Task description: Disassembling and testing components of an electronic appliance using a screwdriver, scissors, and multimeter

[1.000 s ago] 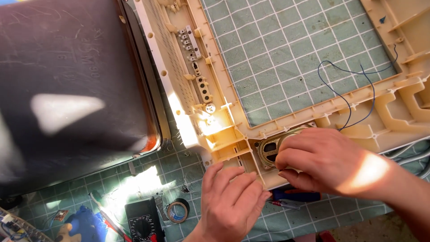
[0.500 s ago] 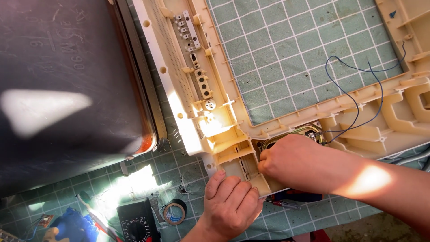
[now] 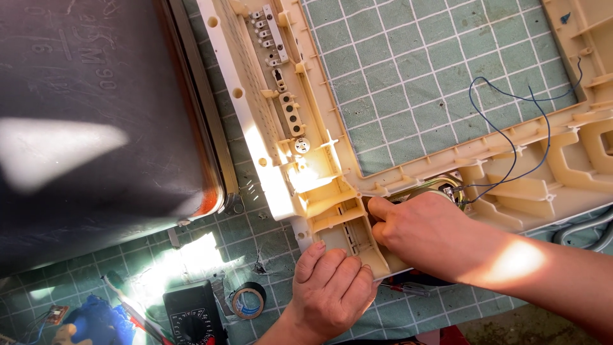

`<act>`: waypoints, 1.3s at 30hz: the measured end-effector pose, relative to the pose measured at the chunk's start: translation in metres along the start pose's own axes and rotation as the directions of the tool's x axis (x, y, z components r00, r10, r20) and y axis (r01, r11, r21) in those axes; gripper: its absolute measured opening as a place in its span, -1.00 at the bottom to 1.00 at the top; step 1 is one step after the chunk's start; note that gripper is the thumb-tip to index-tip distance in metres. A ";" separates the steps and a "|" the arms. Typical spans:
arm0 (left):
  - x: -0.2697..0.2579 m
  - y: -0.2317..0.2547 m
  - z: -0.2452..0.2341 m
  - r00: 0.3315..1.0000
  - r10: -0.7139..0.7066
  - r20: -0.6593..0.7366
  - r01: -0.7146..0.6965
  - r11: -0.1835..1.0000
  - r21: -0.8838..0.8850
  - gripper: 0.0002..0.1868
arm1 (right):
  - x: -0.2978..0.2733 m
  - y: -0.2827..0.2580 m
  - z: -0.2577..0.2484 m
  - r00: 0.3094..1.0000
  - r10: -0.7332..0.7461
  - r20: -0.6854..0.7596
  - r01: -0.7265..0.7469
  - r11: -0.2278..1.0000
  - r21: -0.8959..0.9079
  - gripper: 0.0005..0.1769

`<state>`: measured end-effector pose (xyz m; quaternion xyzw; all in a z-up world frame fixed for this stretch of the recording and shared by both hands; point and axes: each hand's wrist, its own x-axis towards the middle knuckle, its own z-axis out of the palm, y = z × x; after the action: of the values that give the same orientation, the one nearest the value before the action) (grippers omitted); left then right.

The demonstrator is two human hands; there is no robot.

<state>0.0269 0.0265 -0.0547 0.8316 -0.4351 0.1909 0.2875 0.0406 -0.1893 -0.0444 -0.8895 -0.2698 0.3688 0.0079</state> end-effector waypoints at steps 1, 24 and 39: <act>0.000 0.000 0.000 1.000 0.000 -0.001 0.000 1.000 0.003 -0.80 | -0.001 0.000 0.002 1.000 -0.007 -0.022 0.007 1.000 0.000 -0.88; -0.002 -0.001 0.001 1.000 0.000 -0.009 0.000 1.000 -0.006 -0.81 | 0.000 0.007 0.014 0.995 -0.104 0.002 0.104 0.994 0.023 -0.75; -0.003 0.000 0.002 0.999 0.040 -0.017 -0.040 0.999 -0.017 -0.75 | -0.050 0.014 -0.032 0.983 -0.081 -0.162 0.109 0.979 0.173 -0.87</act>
<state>0.0253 0.0272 -0.0575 0.8187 -0.4508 0.1997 0.2942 0.0395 -0.2199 0.0081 -0.8969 -0.2759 0.3213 0.1275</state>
